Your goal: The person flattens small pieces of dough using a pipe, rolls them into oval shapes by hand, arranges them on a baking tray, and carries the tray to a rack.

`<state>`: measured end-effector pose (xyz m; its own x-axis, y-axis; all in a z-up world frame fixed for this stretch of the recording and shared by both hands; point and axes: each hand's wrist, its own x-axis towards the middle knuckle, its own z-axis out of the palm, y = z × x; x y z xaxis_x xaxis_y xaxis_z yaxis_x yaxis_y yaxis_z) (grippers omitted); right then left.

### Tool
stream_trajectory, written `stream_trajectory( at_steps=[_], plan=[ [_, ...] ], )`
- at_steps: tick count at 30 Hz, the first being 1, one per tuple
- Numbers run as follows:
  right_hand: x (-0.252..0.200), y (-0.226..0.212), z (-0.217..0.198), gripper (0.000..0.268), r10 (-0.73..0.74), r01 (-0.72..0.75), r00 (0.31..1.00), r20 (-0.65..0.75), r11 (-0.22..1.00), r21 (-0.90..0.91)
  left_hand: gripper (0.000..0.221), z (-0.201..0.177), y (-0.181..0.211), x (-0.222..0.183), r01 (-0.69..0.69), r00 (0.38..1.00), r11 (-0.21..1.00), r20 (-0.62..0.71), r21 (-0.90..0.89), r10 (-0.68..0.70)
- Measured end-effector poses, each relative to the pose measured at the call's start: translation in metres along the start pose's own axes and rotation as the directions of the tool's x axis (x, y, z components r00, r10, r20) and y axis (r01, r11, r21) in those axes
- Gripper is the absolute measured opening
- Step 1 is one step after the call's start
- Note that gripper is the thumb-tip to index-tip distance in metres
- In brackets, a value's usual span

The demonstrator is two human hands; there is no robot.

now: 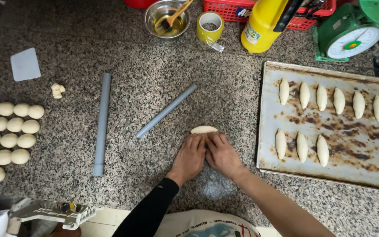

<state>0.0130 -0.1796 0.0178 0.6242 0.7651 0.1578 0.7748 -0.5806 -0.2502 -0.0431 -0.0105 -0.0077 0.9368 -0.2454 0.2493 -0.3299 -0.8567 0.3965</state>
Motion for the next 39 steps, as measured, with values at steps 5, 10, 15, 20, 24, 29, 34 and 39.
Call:
stream_trajectory(
  at_steps=[5, 10, 15, 20, 24, 29, 34, 39],
  plan=[
    [0.007, 0.008, -0.006, 0.042, 0.036, -0.039, 0.995, 0.097, 0.999, 0.032, 0.046, -0.008, -0.005, 0.011, 0.026, 0.97, 0.996, 0.239, 0.085, -0.046],
    [0.007, 0.019, -0.029, 0.05, 0.087, -0.085, 0.996, 0.005, 0.957, 0.277, 0.046, -0.009, -0.011, 0.011, 0.017, 0.998, 1.0, 0.054, 0.015, -0.018],
    [-0.006, 0.005, -0.022, 0.06, 0.099, -0.145, 0.976, 0.195, 0.961, 0.236, 0.051, 0.001, -0.004, -0.006, 0.008, 0.998, 0.998, 0.062, -0.066, -0.004],
    [-0.007, -0.004, -0.003, 0.054, 0.061, -0.068, 0.995, 0.077, 0.993, 0.093, 0.048, 0.003, 0.0, -0.011, -0.033, 0.996, 0.999, 0.08, 0.037, 0.03],
    [-0.004, -0.009, -0.002, 0.054, 0.038, -0.038, 0.999, 0.013, 0.999, 0.005, 0.05, -0.007, 0.005, -0.005, -0.042, 0.996, 0.991, 0.084, 0.128, 0.031],
    [-0.002, 0.007, -0.02, 0.04, 0.128, -0.143, 0.987, 0.097, 0.974, 0.175, 0.043, -0.02, 0.006, 0.006, 0.041, 0.968, 0.996, 0.244, 0.076, -0.058],
    [-0.011, 0.007, -0.022, 0.05, 0.08, -0.088, 0.996, 0.05, 0.978, 0.187, 0.05, -0.01, 0.002, -0.005, 0.011, 0.997, 0.998, 0.072, 0.063, -0.015],
    [-0.022, -0.007, -0.015, 0.052, 0.026, -0.034, 0.989, 0.146, 0.998, 0.053, 0.052, 0.006, 0.008, -0.022, -0.027, 0.999, 0.999, 0.024, 0.024, 0.027]
  ],
)
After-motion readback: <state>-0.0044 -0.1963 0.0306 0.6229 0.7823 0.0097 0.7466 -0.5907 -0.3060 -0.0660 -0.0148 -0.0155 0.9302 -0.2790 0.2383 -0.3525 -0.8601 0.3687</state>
